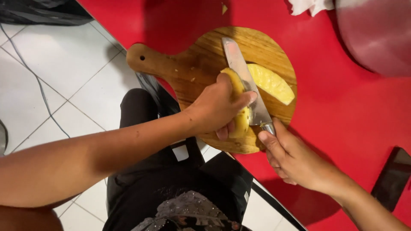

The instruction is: Slicing pineapple wedges into smaller chunks on a wooden cutting board using a knife.

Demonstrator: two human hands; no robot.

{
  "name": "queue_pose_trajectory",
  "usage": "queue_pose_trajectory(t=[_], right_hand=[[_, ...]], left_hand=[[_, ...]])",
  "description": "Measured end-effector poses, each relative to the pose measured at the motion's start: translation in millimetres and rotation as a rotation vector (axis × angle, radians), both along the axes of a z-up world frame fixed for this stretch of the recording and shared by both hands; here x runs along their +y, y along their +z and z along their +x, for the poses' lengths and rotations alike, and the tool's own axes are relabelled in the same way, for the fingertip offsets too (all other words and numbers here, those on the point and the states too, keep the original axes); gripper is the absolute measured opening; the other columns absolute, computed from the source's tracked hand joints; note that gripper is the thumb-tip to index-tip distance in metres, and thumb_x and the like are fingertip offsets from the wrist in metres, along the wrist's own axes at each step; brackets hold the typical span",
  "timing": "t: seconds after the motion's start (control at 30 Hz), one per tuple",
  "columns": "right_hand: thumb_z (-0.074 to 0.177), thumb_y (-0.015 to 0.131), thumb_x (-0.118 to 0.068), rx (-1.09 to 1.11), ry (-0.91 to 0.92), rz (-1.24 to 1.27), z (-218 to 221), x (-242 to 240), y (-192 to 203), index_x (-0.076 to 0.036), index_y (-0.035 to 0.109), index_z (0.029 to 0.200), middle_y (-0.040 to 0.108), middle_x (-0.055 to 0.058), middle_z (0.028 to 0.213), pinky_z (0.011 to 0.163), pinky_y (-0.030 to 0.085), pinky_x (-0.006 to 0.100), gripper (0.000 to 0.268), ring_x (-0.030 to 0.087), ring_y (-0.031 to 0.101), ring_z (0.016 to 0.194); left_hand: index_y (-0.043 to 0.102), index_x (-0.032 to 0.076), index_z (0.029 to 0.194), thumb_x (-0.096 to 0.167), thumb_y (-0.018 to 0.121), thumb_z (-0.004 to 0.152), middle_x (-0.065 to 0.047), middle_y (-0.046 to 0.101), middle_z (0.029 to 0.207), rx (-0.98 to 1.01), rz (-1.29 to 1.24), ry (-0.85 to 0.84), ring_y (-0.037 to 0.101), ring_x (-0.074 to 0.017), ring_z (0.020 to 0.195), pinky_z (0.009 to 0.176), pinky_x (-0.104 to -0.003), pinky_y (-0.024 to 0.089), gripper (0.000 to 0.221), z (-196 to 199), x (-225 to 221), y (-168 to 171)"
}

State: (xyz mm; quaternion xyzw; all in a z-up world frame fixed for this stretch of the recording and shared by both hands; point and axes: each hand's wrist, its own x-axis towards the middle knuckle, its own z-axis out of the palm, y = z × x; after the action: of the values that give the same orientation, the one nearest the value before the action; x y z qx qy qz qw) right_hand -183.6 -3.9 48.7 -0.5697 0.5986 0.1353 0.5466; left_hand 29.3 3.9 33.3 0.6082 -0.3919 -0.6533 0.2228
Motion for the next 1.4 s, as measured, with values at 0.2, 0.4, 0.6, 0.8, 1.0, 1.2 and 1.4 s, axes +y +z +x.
queue_pose_trajectory(t=[0.2,0.4,0.6,0.8,1.0,1.2,1.4], right_hand=[[0.109,0.036,-0.047,0.378,0.326,-0.223,14.0,-2.1,30.4,-0.016,0.047,0.102,0.056,0.008,0.071,0.071,0.046,0.041,0.034,0.024,0.061,0.066],[0.110,0.038,-0.036,0.044,0.060,-0.168,-1.6,13.1,9.0,-0.011,0.046,0.104,0.037,0.007,0.051,0.037,0.040,0.037,0.027,0.021,0.039,0.037],[0.104,0.039,-0.031,-0.011,-0.022,-0.058,-47.7,37.4,5.1,-0.015,0.053,0.132,0.031,0.009,0.042,0.021,0.026,0.033,0.035,0.021,0.029,0.023],[0.110,0.052,-0.024,0.169,-0.497,0.120,-29.7,46.6,4.8,-0.018,0.058,0.119,0.041,0.012,0.075,0.054,0.047,0.038,0.012,0.022,0.049,0.061],[0.109,0.039,-0.035,0.245,0.164,-0.150,4.5,24.0,-13.2,-0.014,0.042,0.104,0.056,0.007,0.055,0.048,0.050,0.039,0.021,0.020,0.053,0.043],[0.104,0.034,-0.049,0.520,0.207,-0.206,13.5,20.4,-16.9,-0.017,0.044,0.124,0.079,0.026,0.097,0.083,0.053,0.049,0.039,0.046,0.076,0.095],[0.108,0.042,-0.039,0.349,0.066,-0.181,18.9,22.2,-2.4,-0.012,0.050,0.109,0.072,0.023,0.071,0.063,0.050,0.044,0.028,0.035,0.065,0.059]], left_hand=[[0.032,0.001,0.116,0.044,0.052,0.094,-0.015,0.074,0.070,0.237,-0.115,0.115,0.070,-0.0236,0.052,0.053,-0.034,0.058,0.053,-6.8,10.9,-25.0],[0.034,0.003,0.117,0.037,0.050,0.100,-0.014,0.071,0.075,0.282,-0.024,0.133,0.069,-0.0236,0.052,0.055,-0.031,0.055,0.041,-2.9,8.9,-18.1],[0.031,-0.007,0.130,0.035,0.048,0.100,-0.015,0.071,0.070,0.309,-0.036,0.085,0.066,-0.0240,0.048,0.053,-0.037,0.060,0.054,-1.0,4.5,-18.7],[0.028,-0.005,0.129,0.038,0.043,0.101,-0.013,0.066,0.068,0.250,-0.085,-0.012,0.059,-0.0221,0.041,0.040,-0.035,0.052,0.053,-1.1,1.5,-26.5],[0.030,-0.002,0.119,0.038,0.045,0.101,-0.014,0.063,0.072,0.243,-0.068,0.002,0.060,-0.0229,0.051,0.039,-0.036,0.057,0.046,-1.0,0.1,-27.5],[0.028,-0.009,0.123,0.034,0.053,0.091,-0.020,0.068,0.062,0.424,-0.144,0.160,0.067,-0.0297,0.045,0.043,-0.035,0.053,0.059,-7.9,3.5,-49.2],[0.029,-0.004,0.121,0.043,0.050,0.092,-0.019,0.071,0.078,0.418,-0.227,0.130,0.068,-0.0229,0.052,0.050,-0.034,0.058,0.059,-4.5,8.4,-59.6]])
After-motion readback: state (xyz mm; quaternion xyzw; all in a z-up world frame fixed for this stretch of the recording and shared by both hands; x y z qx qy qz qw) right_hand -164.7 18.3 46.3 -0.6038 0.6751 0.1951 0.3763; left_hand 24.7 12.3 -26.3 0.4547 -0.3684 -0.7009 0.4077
